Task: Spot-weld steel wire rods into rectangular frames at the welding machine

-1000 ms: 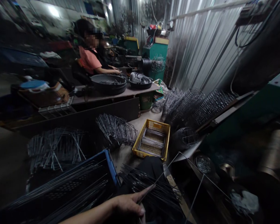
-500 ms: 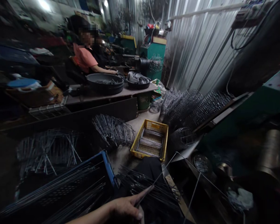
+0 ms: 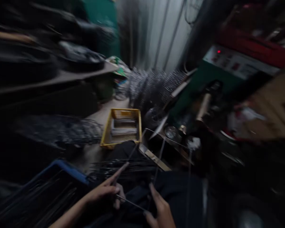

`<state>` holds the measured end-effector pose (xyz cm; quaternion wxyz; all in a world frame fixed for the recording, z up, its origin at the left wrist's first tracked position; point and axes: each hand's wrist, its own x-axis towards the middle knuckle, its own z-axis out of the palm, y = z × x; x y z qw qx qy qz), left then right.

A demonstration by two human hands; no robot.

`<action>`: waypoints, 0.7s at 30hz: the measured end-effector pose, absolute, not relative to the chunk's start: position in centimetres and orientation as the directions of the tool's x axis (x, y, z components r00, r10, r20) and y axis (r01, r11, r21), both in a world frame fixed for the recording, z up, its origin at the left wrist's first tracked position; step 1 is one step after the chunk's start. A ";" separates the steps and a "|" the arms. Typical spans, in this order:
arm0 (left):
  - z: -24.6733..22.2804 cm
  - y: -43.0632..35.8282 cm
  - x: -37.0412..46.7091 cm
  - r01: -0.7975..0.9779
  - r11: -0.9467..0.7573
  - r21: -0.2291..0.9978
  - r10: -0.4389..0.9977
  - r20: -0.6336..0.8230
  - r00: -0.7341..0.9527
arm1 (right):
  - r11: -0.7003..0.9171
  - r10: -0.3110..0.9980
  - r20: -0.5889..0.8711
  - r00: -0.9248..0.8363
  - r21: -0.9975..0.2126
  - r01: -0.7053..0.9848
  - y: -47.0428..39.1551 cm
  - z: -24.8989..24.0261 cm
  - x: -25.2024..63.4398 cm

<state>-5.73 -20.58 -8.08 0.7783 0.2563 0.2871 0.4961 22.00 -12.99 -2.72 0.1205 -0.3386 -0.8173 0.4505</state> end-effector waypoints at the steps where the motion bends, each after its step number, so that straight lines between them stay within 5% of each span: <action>1: -7.3 -20.5 -5.9 -0.584 0.389 0.712 0.913 -0.215 0.346 | 0.318 0.695 -0.140 -0.705 -0.820 0.476 -13.8 -2.3 22.9; 9: -2.1 -19.9 -4.9 -0.464 0.483 0.742 0.875 -0.392 0.284 | 0.277 0.758 -0.126 -0.640 -0.826 0.491 -14.9 0.5 24.0; 21: -1.9 -19.4 -3.0 -0.439 0.468 0.767 0.883 -0.417 0.213 | 0.249 0.780 -0.139 -0.610 -0.826 0.506 -14.6 1.1 25.6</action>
